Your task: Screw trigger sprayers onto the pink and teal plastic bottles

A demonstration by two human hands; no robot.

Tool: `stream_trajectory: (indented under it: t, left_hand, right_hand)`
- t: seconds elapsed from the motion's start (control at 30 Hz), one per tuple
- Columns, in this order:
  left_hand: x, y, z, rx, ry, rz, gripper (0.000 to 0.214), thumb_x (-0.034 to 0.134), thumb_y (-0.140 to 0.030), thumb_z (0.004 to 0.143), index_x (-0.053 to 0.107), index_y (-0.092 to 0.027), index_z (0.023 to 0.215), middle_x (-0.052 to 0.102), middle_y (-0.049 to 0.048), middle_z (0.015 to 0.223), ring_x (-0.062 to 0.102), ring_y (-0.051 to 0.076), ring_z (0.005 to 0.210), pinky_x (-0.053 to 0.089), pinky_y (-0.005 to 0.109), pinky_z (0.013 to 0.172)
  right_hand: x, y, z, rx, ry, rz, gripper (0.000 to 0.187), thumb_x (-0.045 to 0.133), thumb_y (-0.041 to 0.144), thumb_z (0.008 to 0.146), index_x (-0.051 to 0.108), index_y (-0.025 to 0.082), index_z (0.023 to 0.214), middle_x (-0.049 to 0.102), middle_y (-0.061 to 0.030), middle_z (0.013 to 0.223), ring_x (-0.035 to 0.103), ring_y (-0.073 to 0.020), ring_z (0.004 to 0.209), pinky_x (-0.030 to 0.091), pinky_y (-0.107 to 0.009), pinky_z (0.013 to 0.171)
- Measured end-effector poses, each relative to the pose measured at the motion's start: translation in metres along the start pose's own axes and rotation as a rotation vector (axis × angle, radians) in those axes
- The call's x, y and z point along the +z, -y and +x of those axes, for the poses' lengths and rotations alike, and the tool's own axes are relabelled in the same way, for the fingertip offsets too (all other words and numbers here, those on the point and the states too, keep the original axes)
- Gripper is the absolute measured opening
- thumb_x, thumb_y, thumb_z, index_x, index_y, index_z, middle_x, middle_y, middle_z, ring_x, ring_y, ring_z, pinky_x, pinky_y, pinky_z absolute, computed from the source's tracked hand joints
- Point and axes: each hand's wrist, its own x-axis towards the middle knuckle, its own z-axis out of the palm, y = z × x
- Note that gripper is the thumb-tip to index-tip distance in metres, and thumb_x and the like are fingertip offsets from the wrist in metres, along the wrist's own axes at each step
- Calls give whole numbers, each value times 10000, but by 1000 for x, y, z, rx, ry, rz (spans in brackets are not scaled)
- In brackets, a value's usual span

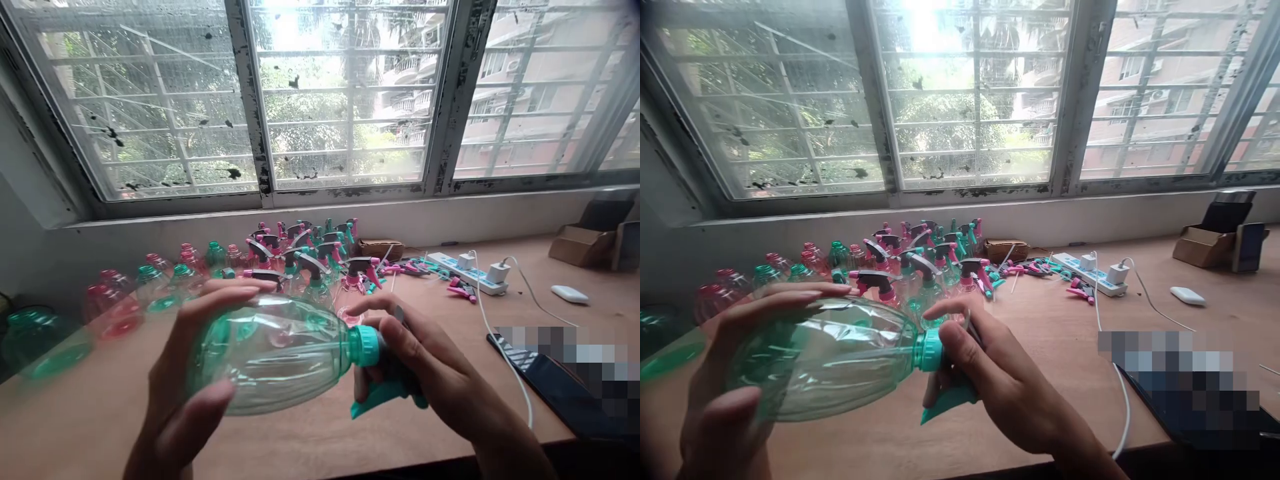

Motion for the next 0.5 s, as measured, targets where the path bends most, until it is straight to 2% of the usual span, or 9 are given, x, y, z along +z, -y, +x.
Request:
stream_trajectory:
  t: [0.03,0.13,0.2,0.23,0.3,0.37,0.43,0.47,0.5]
  left_hand:
    - [-5,6,1,11,173,73,507,666,-626,824,648,-362,1256,651,35,1290,551,397,1243,489,467,1020]
    - [-12,20,-5,-49,479,431,925,848,-605,677,419,-403,1472,595,75,1446,547,451,1291,491,526,1011]
    - [-7,23,-15,-81,665,558,983,877,-575,656,383,-421,1492,586,79,1474,562,456,1293,507,542,1001]
    - [-1,22,-18,-99,747,553,980,890,-566,637,412,-416,1479,600,76,1460,578,449,1281,525,528,991]
    - [10,16,-21,-134,815,491,959,931,-442,602,478,-410,1447,652,62,1398,621,432,1240,557,490,969]
    - [14,10,-15,-167,860,400,879,917,-348,622,537,-426,1410,746,35,1248,719,379,1093,621,412,851]
    - [2,9,-4,-147,818,295,813,912,-312,616,608,-425,1362,817,14,1064,785,345,902,654,345,692]
    - [-10,12,1,-189,858,272,789,909,-280,628,626,-418,1351,828,12,1038,797,339,864,664,340,671]
    - [-26,17,5,-198,811,264,769,919,-256,602,670,-395,1317,837,17,1028,804,344,836,674,342,659]
  right_hand:
    - [-3,1,-1,4,7,-29,379,495,564,999,548,245,1195,634,43,672,696,-179,668,587,-282,635]
    - [-9,1,-5,-21,-13,-286,320,462,514,1031,527,281,1240,670,33,704,677,-170,682,569,-274,658]
    - [-10,-1,-6,-32,-12,-481,313,500,510,1018,534,308,1255,673,34,725,683,-175,681,548,-271,640]
    - [-9,-2,-7,-28,-3,-546,327,522,513,1007,535,318,1269,678,31,745,692,-185,695,543,-277,636]
    - [-8,-4,-8,-11,35,-605,375,520,541,997,531,333,1309,715,11,804,713,-214,767,543,-306,679]
    - [-11,-4,-9,-21,74,-590,458,468,610,988,514,340,1355,757,-15,895,719,-242,848,545,-347,748]
    - [-18,-3,-9,-48,93,-544,530,405,675,974,505,340,1374,773,-24,941,715,-255,885,538,-381,805]
    - [-23,-2,-9,-65,79,-521,550,392,691,968,501,341,1377,774,-25,955,714,-255,892,535,-388,820]
    - [-28,-2,-9,-84,54,-505,553,392,694,966,499,342,1378,774,-24,959,714,-253,896,533,-391,831]
